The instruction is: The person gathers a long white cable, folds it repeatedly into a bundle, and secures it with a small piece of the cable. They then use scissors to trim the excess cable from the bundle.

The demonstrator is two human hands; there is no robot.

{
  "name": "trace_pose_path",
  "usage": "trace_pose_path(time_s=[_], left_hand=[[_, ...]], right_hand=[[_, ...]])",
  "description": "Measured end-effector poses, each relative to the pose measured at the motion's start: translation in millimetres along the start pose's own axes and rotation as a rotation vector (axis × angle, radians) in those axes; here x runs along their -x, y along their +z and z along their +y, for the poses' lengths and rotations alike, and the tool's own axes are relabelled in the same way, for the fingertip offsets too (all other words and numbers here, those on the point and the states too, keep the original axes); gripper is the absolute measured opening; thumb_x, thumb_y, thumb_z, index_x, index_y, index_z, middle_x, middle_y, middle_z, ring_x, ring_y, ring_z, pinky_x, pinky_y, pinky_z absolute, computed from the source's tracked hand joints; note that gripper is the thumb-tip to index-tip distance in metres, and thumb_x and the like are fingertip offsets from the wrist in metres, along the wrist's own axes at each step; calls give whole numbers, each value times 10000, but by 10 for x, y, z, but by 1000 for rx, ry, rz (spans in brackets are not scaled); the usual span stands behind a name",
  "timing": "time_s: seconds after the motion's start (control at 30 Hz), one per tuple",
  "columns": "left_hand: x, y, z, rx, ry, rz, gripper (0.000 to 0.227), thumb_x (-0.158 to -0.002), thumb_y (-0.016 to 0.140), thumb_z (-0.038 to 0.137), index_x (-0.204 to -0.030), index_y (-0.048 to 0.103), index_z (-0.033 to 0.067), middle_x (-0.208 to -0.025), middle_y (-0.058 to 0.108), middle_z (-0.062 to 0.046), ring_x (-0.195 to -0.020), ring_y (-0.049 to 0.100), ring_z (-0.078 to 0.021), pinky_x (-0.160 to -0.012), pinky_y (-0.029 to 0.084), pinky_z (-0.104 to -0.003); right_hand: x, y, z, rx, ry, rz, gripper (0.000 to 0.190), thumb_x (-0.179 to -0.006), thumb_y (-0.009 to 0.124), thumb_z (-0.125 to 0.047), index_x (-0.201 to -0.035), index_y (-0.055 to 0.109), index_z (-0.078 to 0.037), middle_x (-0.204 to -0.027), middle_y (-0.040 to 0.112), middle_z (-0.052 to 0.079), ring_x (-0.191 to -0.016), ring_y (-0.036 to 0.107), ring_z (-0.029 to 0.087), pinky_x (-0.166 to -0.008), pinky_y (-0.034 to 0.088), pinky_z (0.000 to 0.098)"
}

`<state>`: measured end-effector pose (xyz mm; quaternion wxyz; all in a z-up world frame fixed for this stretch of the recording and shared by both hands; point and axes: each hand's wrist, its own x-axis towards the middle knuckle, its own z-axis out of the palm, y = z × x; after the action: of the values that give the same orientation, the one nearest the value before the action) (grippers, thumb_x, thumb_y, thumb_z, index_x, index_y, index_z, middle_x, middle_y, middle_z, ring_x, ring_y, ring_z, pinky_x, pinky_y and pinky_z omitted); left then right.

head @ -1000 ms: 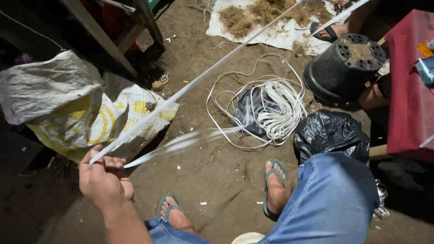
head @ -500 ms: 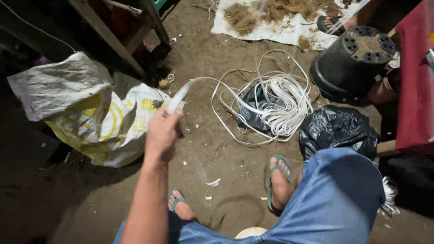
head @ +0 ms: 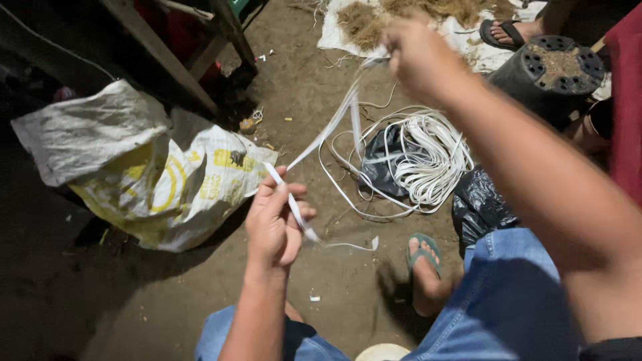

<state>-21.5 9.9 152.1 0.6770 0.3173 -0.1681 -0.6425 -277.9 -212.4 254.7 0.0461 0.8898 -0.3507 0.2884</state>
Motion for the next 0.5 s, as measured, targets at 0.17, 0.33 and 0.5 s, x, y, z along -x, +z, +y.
trace_pose_path(time_s=[0.17,0.33,0.5], left_hand=[[-376,-3,-370,49,-153,126,298,-1000,534,122,-1291,494,68,-1092,726,-193,-703,695,-247,-680,589,-428],[-620,-95,-446,59,-78,239,293,-978,571,84,-1255,475,81,-1149,716,-206,-726,699,-270,-679,591,-433],[-477,2,-502,114,-113,176,295,-973,588,57,-1233,448,51,-1152,713,-215,-738,721,-273,-687,615,-432]], right_hand=[[1403,727,-1084,-732,426,-650,442,-900,684,-377,-1190,730,-47,-977,759,115,-899,749,198,-820,561,339],[1801,718,-1511,-1496,892,-699,345,-940,688,-218,-1175,705,33,-899,767,59,-768,631,89,-657,455,253],[1582,688,-1522,-1371,720,-293,425,-876,743,-201,-1239,591,-41,-782,531,-85,-712,492,32,-621,431,215]])
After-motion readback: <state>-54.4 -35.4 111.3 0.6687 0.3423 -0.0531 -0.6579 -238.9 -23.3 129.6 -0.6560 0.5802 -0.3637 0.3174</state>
